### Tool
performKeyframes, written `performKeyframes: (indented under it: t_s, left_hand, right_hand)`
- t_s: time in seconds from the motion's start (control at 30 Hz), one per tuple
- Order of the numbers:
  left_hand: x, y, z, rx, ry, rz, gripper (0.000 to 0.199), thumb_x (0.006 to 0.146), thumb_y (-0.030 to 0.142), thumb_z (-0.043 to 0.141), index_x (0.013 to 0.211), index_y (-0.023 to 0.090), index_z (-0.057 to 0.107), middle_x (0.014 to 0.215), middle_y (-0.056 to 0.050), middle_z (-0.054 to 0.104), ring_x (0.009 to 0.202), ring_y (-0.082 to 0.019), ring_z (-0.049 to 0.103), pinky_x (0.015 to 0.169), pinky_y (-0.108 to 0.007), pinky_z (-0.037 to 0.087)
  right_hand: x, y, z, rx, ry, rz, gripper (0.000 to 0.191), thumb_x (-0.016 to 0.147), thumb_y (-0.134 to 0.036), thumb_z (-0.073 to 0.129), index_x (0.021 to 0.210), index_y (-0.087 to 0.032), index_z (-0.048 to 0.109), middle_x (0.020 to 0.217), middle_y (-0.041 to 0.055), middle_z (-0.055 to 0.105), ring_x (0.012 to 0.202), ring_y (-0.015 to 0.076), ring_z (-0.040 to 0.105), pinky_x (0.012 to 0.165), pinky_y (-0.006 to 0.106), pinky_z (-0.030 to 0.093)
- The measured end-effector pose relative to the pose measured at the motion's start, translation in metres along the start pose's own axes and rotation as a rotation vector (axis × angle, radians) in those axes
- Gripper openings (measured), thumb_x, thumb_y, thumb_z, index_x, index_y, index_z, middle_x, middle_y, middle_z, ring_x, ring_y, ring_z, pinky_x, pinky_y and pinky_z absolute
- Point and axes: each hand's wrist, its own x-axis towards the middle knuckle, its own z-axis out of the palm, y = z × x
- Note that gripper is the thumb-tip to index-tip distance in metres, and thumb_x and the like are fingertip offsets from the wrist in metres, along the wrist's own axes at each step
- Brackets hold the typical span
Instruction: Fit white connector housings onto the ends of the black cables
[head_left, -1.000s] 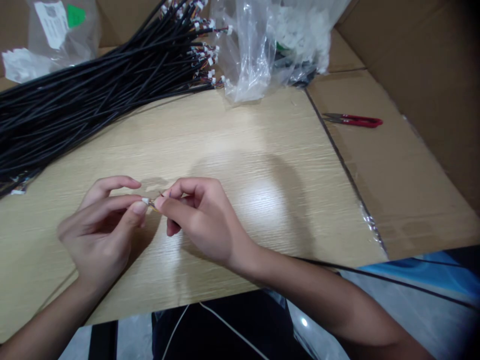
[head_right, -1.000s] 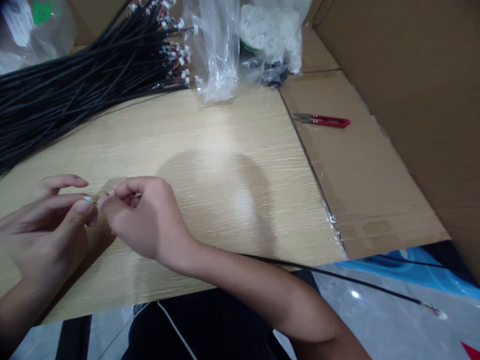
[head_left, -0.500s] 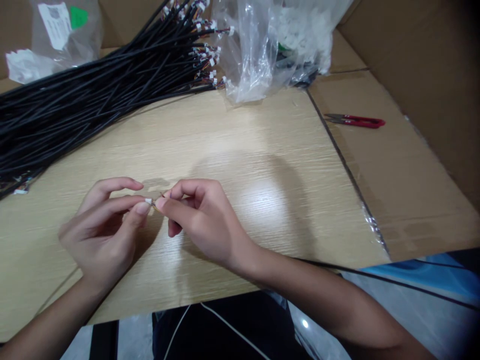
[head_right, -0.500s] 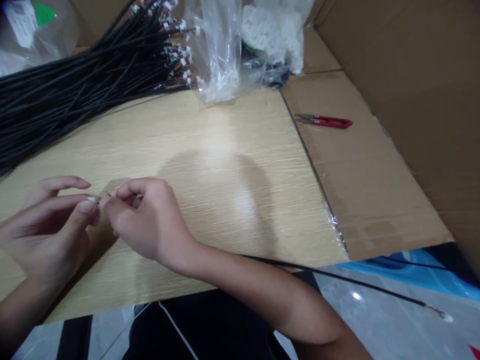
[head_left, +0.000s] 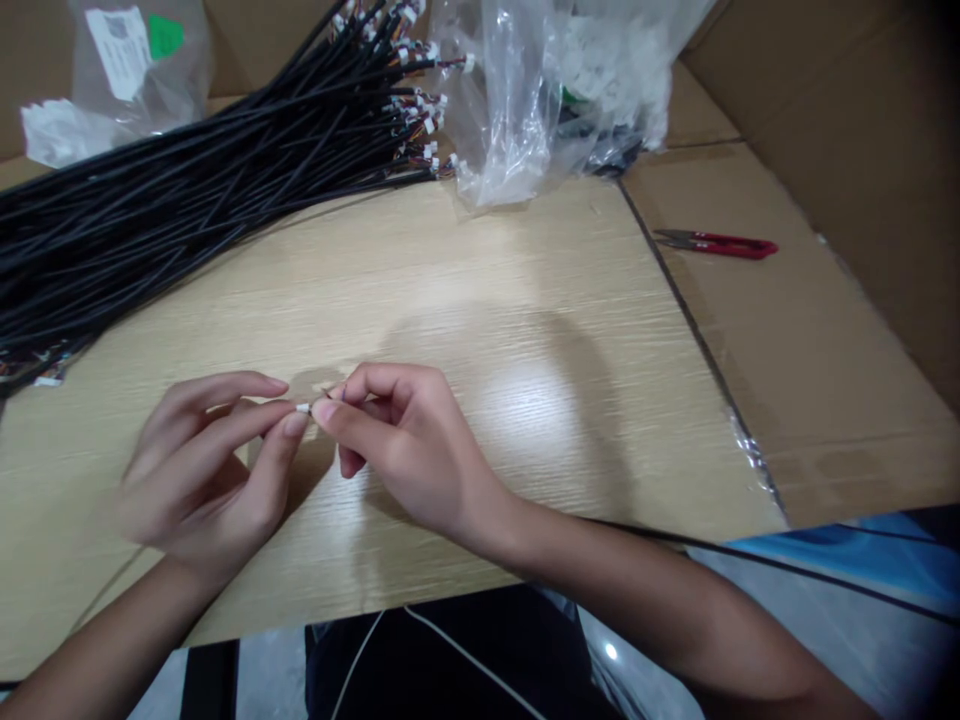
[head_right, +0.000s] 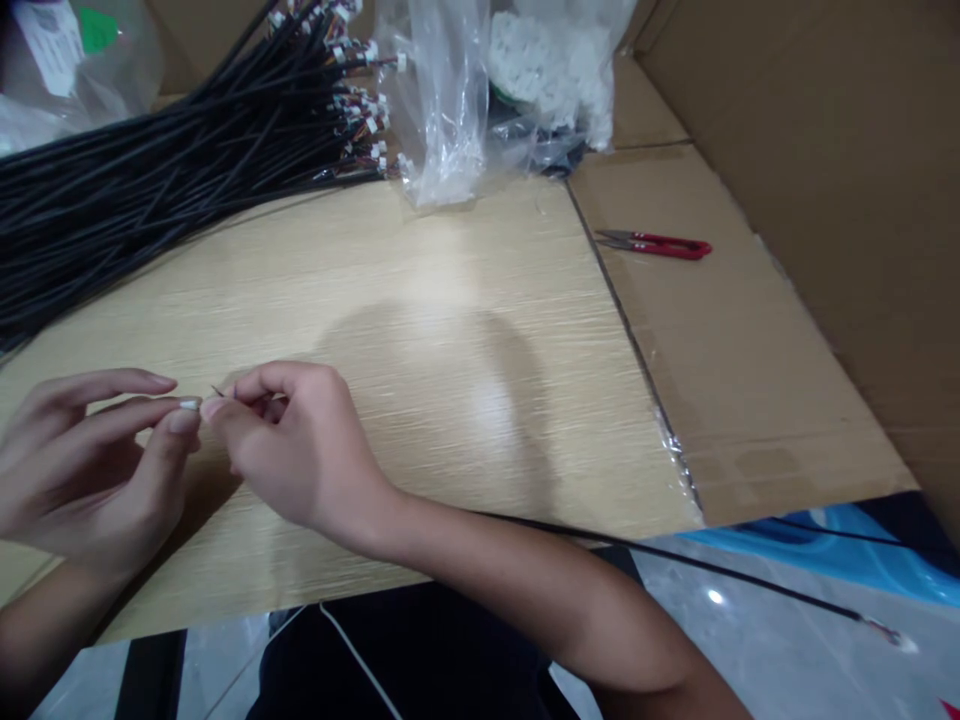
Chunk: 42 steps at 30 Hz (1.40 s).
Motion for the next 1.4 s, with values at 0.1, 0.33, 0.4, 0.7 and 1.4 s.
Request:
performKeyframes:
  t_s: [0.1,0.33,0.4,0.7,1.4]
  left_hand:
    - [0.0,-0.0007,-0.0019,0.004,-0.002,0.033,0.021,0.06,0.002,0.077,0.079,0.012,0.073,0.081,-0.005,0.069,0.074,-0.011,0.064,0.065,-0.021,0.049]
    - [0.0001,0.0025,-0.0055,0.045,-0.07,0.041,0.024,0.061,0.0,0.077,0.08,0.013,0.071,0.084,-0.004,0.069,0.071,-0.01,0.063,0.062,-0.02,0.049]
    - [0.0005,0.0037,-0.0053,0.047,-0.079,0.048,0.022,0.06,0.0,0.076,0.078,0.011,0.07,0.082,-0.004,0.069,0.071,-0.009,0.063,0.061,-0.019,0.049]
    - [0.0021,0.003,-0.0032,-0.073,-0.086,-0.084,0.014,0.067,0.003,0.076,0.075,0.013,0.071,0.078,-0.002,0.068,0.069,-0.007,0.063,0.061,-0.017,0.049]
    - [0.0049,0.0069,-0.0023,-0.384,-0.26,-0.421,0.007,0.082,0.008,0.064,0.084,0.015,0.065,0.084,-0.003,0.064,0.078,-0.007,0.062,0.061,-0.014,0.052]
  right_hand:
    - [0.0001,0.001,-0.0005,-0.003,0.004,-0.008,0.027,0.078,-0.027,0.072,0.06,-0.017,0.053,0.057,-0.0047,0.048,0.052,0.0077,0.047,0.05,0.023,0.035]
    - [0.0017,0.0037,-0.001,-0.045,-0.005,0.001,0.024,0.077,-0.03,0.073,0.066,-0.017,0.057,0.06,-0.0041,0.05,0.052,0.0081,0.047,0.049,0.023,0.034]
    - [0.002,0.004,-0.0012,-0.048,-0.002,0.013,0.023,0.077,-0.031,0.074,0.067,-0.017,0.058,0.06,-0.0041,0.051,0.051,0.008,0.046,0.048,0.023,0.033]
    - [0.0021,0.0029,-0.0039,-0.013,-0.031,-0.021,0.023,0.076,-0.029,0.076,0.065,-0.016,0.061,0.057,-0.0054,0.053,0.05,0.007,0.048,0.05,0.022,0.037]
    - [0.0014,-0.003,-0.0033,-0.051,0.01,0.036,0.024,0.077,-0.031,0.076,0.066,-0.015,0.062,0.053,-0.004,0.058,0.05,0.0073,0.052,0.053,0.021,0.041]
